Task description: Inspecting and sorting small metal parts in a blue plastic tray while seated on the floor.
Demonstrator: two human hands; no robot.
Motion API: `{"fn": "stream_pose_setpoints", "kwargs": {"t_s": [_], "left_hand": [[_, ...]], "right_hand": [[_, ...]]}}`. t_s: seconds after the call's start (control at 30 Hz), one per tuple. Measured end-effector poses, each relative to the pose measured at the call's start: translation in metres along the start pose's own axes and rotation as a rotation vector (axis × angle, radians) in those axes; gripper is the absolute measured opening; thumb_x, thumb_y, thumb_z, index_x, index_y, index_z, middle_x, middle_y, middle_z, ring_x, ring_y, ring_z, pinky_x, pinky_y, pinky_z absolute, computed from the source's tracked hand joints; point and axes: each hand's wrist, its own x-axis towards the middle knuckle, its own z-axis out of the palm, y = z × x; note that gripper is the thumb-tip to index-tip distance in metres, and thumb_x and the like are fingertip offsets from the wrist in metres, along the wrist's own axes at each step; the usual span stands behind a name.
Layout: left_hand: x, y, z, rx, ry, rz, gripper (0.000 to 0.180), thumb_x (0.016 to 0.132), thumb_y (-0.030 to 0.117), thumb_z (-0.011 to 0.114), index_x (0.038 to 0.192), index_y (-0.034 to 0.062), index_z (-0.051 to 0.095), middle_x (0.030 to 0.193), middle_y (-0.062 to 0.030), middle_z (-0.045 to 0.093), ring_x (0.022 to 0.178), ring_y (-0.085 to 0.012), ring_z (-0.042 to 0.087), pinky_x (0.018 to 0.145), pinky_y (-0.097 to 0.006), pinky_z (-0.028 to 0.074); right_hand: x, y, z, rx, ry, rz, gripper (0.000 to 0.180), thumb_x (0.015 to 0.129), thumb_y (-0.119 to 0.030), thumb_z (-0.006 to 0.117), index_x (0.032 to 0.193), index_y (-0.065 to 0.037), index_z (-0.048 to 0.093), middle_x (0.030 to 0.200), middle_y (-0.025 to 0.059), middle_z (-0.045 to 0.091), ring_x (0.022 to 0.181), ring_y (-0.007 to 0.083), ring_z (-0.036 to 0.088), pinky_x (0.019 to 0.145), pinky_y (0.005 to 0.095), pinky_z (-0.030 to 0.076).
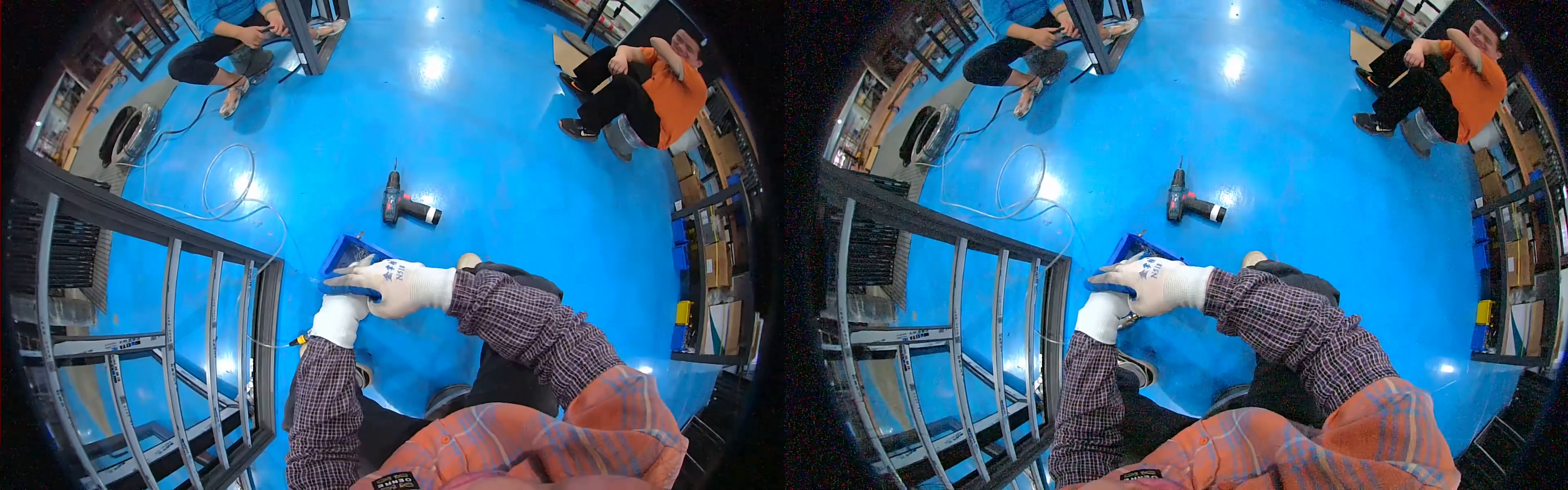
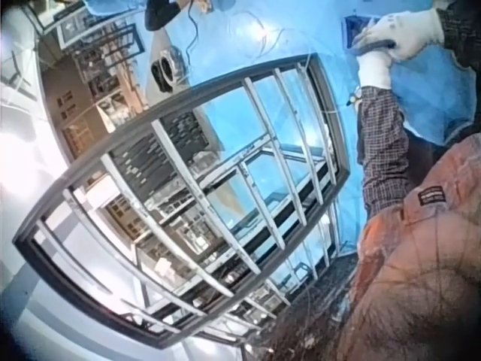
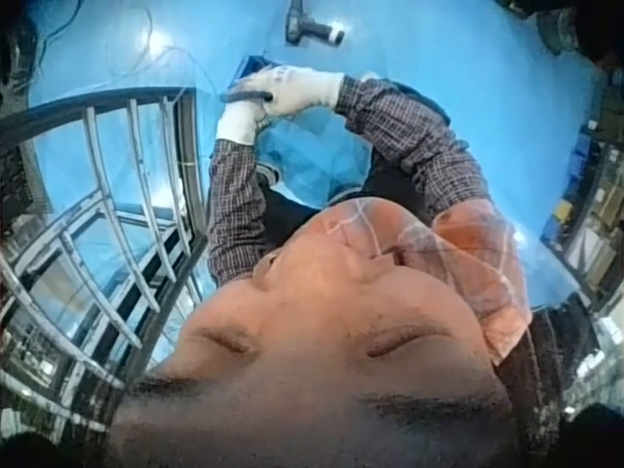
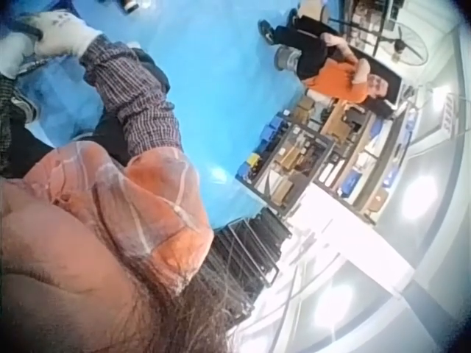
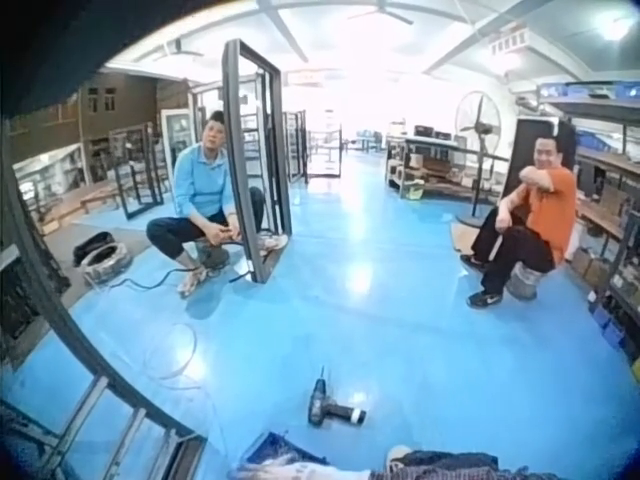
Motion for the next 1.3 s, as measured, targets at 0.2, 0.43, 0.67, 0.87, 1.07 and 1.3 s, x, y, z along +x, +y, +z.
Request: {"fn": "stream_pose_setpoints", "kwargs": {"t_s": [0.2, 0.43, 0.67, 0.87, 1.07, 1.3], "left_hand": [[0.013, -0.009, 0.016, 0.033, -0.032, -0.044, 0.064, 0.091, 0.028, 0.042, 0.149, 0.0229, 0.015, 0.156, 0.0012, 0.011, 0.142, -0.0254, 0.017, 0.116, -0.047, 0.017], [0.013, -0.016, 0.022, -0.001, 0.006, 0.009, 0.063, 0.093, 0.03, 0.039, 0.15, 0.0247, 0.012, 0.156, 0.0012, 0.01, 0.142, -0.0262, 0.016, 0.115, -0.051, 0.017], [0.019, -0.014, 0.026, 0.019, -0.029, -0.002, 0.065, 0.093, 0.029, 0.039, 0.15, 0.0263, 0.009, 0.157, 0.0025, 0.007, 0.143, -0.0269, 0.014, 0.114, -0.054, 0.017], [0.022, -0.008, 0.026, 0.139, -0.099, -0.083, 0.064, 0.093, 0.027, 0.039, 0.15, 0.0269, 0.009, 0.157, 0.004, 0.005, 0.143, -0.0269, 0.012, 0.113, -0.055, 0.017], [0.018, -0.012, 0.028, 0.139, -0.049, -0.087, 0.064, 0.093, 0.027, 0.04, 0.15, 0.0264, 0.011, 0.157, 0.0038, 0.005, 0.143, -0.0263, 0.012, 0.113, -0.055, 0.017], [0.021, -0.021, 0.039, 0.111, 0.191, 0.136, 0.063, 0.092, 0.029, 0.041, 0.149, 0.0253, 0.016, 0.156, 0.0028, 0.013, 0.142, -0.0261, 0.019, 0.113, -0.052, 0.02]], "right_hand": [[0.003, 0.001, 0.004, -0.017, 0.001, -0.022, 0.068, 0.072, -0.005, 0.052, 0.138, -0.017, 0.042, 0.137, 0.0135, 0.048, 0.07, 0.0276, 0.062, 0.061, 0.0359, 0.052], [0.002, 0.004, 0.005, -0.017, -0.005, -0.018, 0.069, 0.071, -0.005, 0.053, 0.138, -0.017, 0.041, 0.138, 0.0135, 0.047, 0.071, 0.028, 0.062, 0.063, 0.0362, 0.052], [0.002, 0.004, 0.005, -0.008, -0.018, -0.005, 0.07, 0.071, -0.005, 0.054, 0.138, -0.017, 0.041, 0.141, 0.0134, 0.044, 0.071, 0.0277, 0.062, 0.063, 0.0361, 0.053], [0.003, 0.002, 0.006, 0.016, -0.021, 0.002, 0.07, 0.071, -0.005, 0.054, 0.138, -0.017, 0.041, 0.141, 0.0128, 0.044, 0.07, 0.0271, 0.062, 0.063, 0.0358, 0.053], [0.002, 0.002, 0.005, 0.009, 0.003, -0.019, 0.07, 0.071, -0.005, 0.053, 0.138, -0.018, 0.041, 0.142, 0.0121, 0.044, 0.068, 0.0268, 0.061, 0.062, 0.0355, 0.052], [0.002, 0.004, 0.006, -0.002, -0.001, -0.009, 0.069, 0.071, -0.005, 0.052, 0.138, -0.018, 0.041, 0.141, 0.0117, 0.045, 0.069, 0.0264, 0.061, 0.062, 0.0349, 0.052]]}}
